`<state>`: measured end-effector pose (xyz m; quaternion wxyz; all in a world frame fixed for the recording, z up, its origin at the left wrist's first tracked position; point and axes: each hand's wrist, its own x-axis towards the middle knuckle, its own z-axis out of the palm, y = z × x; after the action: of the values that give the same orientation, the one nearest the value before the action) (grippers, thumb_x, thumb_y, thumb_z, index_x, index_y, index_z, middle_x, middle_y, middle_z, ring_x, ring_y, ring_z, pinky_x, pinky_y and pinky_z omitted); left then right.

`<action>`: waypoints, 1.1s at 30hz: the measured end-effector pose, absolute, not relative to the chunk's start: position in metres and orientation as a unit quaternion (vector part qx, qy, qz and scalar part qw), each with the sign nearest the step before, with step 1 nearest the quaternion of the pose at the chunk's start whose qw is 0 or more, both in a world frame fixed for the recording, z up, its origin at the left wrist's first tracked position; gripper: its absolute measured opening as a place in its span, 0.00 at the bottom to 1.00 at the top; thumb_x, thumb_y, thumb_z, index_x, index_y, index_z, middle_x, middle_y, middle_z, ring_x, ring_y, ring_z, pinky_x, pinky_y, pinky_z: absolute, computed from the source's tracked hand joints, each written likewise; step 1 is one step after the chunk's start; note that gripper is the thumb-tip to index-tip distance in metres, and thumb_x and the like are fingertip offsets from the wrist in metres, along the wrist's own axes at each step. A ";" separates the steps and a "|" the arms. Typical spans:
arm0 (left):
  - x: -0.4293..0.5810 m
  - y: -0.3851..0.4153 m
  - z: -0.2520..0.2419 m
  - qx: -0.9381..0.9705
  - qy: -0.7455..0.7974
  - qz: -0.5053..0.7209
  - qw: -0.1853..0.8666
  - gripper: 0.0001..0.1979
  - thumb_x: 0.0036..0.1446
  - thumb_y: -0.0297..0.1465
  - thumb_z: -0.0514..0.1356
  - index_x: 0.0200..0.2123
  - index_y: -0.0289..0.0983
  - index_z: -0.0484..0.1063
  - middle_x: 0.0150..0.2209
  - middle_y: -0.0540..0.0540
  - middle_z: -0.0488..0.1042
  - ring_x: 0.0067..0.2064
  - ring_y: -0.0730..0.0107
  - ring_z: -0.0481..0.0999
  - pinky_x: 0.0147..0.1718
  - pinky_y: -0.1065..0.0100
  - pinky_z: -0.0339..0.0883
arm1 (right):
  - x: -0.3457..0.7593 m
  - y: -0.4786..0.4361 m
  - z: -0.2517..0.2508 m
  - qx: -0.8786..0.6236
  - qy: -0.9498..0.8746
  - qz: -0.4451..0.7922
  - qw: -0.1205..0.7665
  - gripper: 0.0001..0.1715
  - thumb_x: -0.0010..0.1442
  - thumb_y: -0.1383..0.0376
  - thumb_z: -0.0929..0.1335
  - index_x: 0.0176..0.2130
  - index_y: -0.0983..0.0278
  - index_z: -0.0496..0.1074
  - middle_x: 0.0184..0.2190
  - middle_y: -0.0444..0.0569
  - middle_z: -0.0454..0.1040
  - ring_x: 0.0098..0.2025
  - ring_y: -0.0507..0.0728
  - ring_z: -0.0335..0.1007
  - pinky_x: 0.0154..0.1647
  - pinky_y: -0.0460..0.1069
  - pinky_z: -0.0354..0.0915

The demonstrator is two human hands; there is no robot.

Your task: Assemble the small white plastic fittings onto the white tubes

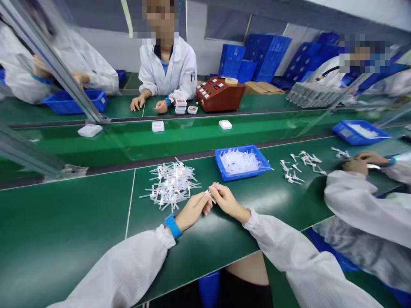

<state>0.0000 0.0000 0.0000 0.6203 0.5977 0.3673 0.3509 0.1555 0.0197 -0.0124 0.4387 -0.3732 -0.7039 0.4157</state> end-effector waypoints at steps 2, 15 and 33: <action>0.000 -0.001 -0.001 0.593 0.369 0.353 0.622 0.21 0.64 0.43 0.48 0.26 0.34 0.64 0.21 0.51 0.64 0.23 0.74 0.64 0.27 0.70 0.60 | 0.156 0.020 -0.012 -0.376 -0.704 0.414 0.439 0.22 0.67 0.56 0.59 0.24 0.63 0.58 0.22 0.41 0.59 0.24 0.49 0.54 0.27 0.45 0.56; 0.000 -0.001 -0.003 0.586 0.368 0.363 0.624 0.21 0.63 0.45 0.49 0.26 0.34 0.65 0.22 0.51 0.65 0.23 0.74 0.65 0.26 0.70 0.61 | 0.155 0.018 -0.011 -0.377 -0.701 0.417 0.438 0.23 0.67 0.54 0.59 0.24 0.63 0.59 0.23 0.42 0.59 0.25 0.50 0.55 0.27 0.45 0.56; 0.001 0.000 -0.002 0.613 0.360 0.354 0.608 0.22 0.63 0.45 0.49 0.26 0.35 0.65 0.21 0.51 0.65 0.23 0.74 0.65 0.26 0.70 0.61 | 0.148 0.012 -0.016 -0.374 -0.637 0.476 0.478 0.24 0.65 0.52 0.60 0.23 0.62 0.59 0.18 0.41 0.61 0.22 0.50 0.58 0.26 0.46 0.59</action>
<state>0.0010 -0.0005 -0.0018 0.6080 0.6127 0.3601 0.3541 0.1484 0.0122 -0.0157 0.4776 -0.3743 -0.6368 0.4757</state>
